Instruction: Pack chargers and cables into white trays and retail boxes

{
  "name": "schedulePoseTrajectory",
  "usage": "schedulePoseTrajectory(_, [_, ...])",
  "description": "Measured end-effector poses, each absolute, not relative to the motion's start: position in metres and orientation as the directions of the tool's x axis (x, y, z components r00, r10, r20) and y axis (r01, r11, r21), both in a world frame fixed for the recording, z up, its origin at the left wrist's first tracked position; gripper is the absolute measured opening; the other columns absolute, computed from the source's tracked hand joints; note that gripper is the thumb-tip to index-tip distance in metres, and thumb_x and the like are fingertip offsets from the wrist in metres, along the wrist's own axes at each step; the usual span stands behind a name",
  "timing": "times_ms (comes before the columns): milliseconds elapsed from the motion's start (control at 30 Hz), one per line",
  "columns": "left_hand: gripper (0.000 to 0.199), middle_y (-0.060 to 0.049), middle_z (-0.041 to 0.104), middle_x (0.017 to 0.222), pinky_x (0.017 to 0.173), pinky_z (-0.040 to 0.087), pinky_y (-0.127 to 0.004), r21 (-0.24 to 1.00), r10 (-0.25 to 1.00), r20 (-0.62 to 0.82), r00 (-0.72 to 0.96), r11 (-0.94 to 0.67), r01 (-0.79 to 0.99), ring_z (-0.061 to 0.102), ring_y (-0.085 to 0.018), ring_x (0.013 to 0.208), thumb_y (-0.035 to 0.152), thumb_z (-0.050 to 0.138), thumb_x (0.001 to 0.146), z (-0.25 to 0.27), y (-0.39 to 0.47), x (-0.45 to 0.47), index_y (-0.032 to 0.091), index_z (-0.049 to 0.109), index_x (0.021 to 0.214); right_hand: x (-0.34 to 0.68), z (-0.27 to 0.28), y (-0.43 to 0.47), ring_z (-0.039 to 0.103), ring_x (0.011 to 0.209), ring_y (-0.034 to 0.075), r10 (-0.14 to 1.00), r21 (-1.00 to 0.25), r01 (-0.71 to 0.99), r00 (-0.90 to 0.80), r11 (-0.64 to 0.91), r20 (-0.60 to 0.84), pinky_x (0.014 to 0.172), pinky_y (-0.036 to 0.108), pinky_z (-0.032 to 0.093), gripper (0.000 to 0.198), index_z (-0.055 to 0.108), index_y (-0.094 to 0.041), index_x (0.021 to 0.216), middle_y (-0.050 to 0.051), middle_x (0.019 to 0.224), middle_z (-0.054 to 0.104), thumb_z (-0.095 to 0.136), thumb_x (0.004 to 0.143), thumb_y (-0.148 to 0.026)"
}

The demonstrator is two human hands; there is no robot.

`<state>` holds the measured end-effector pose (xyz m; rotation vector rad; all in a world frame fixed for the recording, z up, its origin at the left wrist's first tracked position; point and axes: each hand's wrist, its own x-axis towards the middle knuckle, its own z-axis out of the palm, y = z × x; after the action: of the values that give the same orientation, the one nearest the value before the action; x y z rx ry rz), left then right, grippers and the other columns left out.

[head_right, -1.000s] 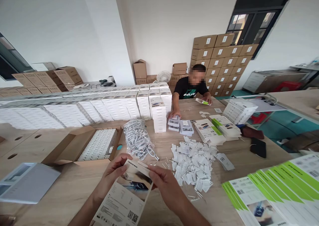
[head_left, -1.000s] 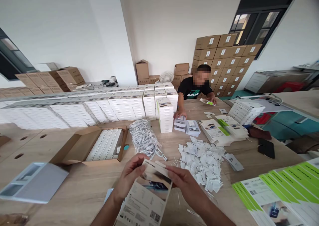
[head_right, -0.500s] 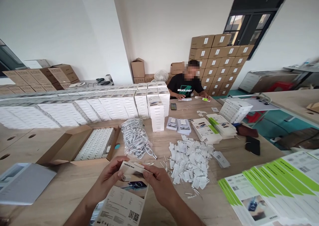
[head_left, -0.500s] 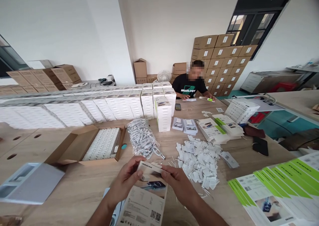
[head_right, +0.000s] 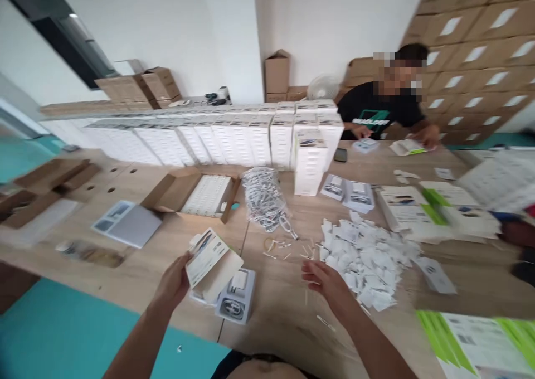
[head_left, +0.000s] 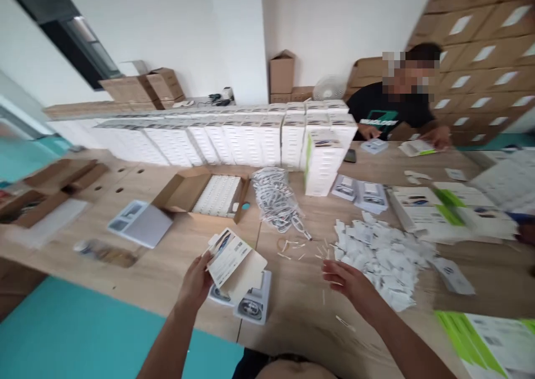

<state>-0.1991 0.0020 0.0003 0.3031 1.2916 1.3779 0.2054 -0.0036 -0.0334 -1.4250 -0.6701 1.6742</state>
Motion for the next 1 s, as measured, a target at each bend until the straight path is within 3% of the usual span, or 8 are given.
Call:
schedulePoseTrajectory(167, [0.020,-0.011,0.076,0.083,0.063,0.061,-0.027,0.786,0.783,-0.505,-0.363,0.244,-0.568,0.073,-0.022,0.075,0.021,0.058,0.088,-0.018,-0.021,-0.211,0.008,0.065,0.103,0.208,-0.073,-0.022,0.067,0.083,0.018,0.801,-0.782,-0.176,-0.089,-0.598,-0.592,0.068,0.027,0.050,0.040,0.070,-0.020,0.101,0.009,0.100,0.071,0.072,0.073,-0.048])
schedulePoseTrajectory(333, [0.033,-0.007,0.078,0.087,0.063,0.062,-0.024,0.687,0.759,-0.575,-0.305,0.246,-0.683,0.074,-0.019,0.076,0.011,0.051,0.090,-0.035,-0.036,-0.223,0.014,0.061,0.121,0.191,-0.099,-0.037,0.067,0.076,0.018,0.832,-0.844,0.130,-0.143,-0.521,-0.536,0.060,0.026,0.047,0.040,0.069,-0.017,0.098,0.008,0.091,0.072,0.062,0.072,-0.048])
schedulePoseTrajectory(500, [0.046,-0.009,0.076,0.103,0.066,0.064,-0.030,0.589,0.771,-0.613,-0.172,0.302,-0.749,0.073,-0.025,0.090,0.010,0.049,0.090,-0.056,-0.051,-0.229,0.024,0.053,0.133,0.209,-0.117,-0.032,0.064,0.069,0.018,0.862,-0.825,0.332,-0.065,-0.456,-0.503,0.059,0.027,0.044,0.028,0.071,-0.016,0.082,0.004,0.073,0.070,0.060,0.069,-0.038])
schedulePoseTrajectory(600, [0.045,-0.009,0.077,0.100,0.068,0.064,-0.032,0.539,0.754,-0.638,-0.154,0.295,-0.789,0.073,-0.026,0.088,0.015,0.049,0.091,-0.058,-0.053,-0.232,0.028,0.053,0.133,0.230,-0.116,-0.025,0.062,0.069,0.019,0.888,-0.794,0.468,-0.043,-0.388,-0.459,0.063,0.028,0.043,0.021,0.071,-0.017,0.071,0.003,0.068,0.069,0.060,0.069,-0.034])
schedulePoseTrajectory(767, [0.036,-0.010,0.077,0.084,0.058,0.062,-0.031,0.531,0.716,-0.645,-0.266,0.170,-0.830,0.074,-0.023,0.072,0.023,0.045,0.094,-0.041,-0.047,-0.251,0.021,0.057,0.128,0.224,-0.115,-0.007,0.061,0.068,0.022,0.912,-0.726,0.642,-0.101,-0.246,-0.398,0.066,0.032,0.043,0.024,0.068,-0.018,0.065,0.005,0.065,0.067,0.054,0.075,-0.035])
schedulePoseTrajectory(867, [0.035,-0.011,0.076,0.087,0.049,0.058,-0.028,0.534,0.715,-0.637,-0.288,0.139,-0.834,0.072,-0.022,0.069,0.023,0.046,0.093,-0.032,-0.047,-0.262,0.021,0.058,0.125,0.171,-0.116,0.002,0.063,0.089,0.025,0.916,-0.737,0.670,-0.238,-0.086,-0.323,0.082,0.035,0.044,0.025,0.071,-0.018,0.089,0.010,0.092,0.071,0.056,0.076,-0.032])
schedulePoseTrajectory(933, [0.035,-0.011,0.076,0.092,0.050,0.058,-0.027,0.550,0.728,-0.612,-0.307,0.114,-0.827,0.072,-0.023,0.073,0.020,0.046,0.091,-0.028,-0.050,-0.265,0.021,0.059,0.124,0.126,-0.118,0.006,0.051,0.119,0.027,0.903,-0.760,0.648,-0.351,0.044,-0.247,0.101,0.036,0.036,0.047,0.063,-0.019,0.118,0.013,0.127,0.060,0.062,0.073,-0.031])
schedulePoseTrajectory(1000, [0.036,-0.011,0.076,0.096,0.053,0.060,-0.029,0.563,0.736,-0.601,-0.311,0.114,-0.818,0.073,-0.025,0.079,0.017,0.046,0.090,-0.027,-0.057,-0.263,0.021,0.060,0.123,0.085,-0.119,0.007,0.031,0.137,0.029,0.868,-0.767,0.620,-0.461,0.164,-0.187,0.111,0.038,0.024,0.078,0.047,-0.022,0.137,0.012,0.149,0.037,0.072,0.065,-0.034])
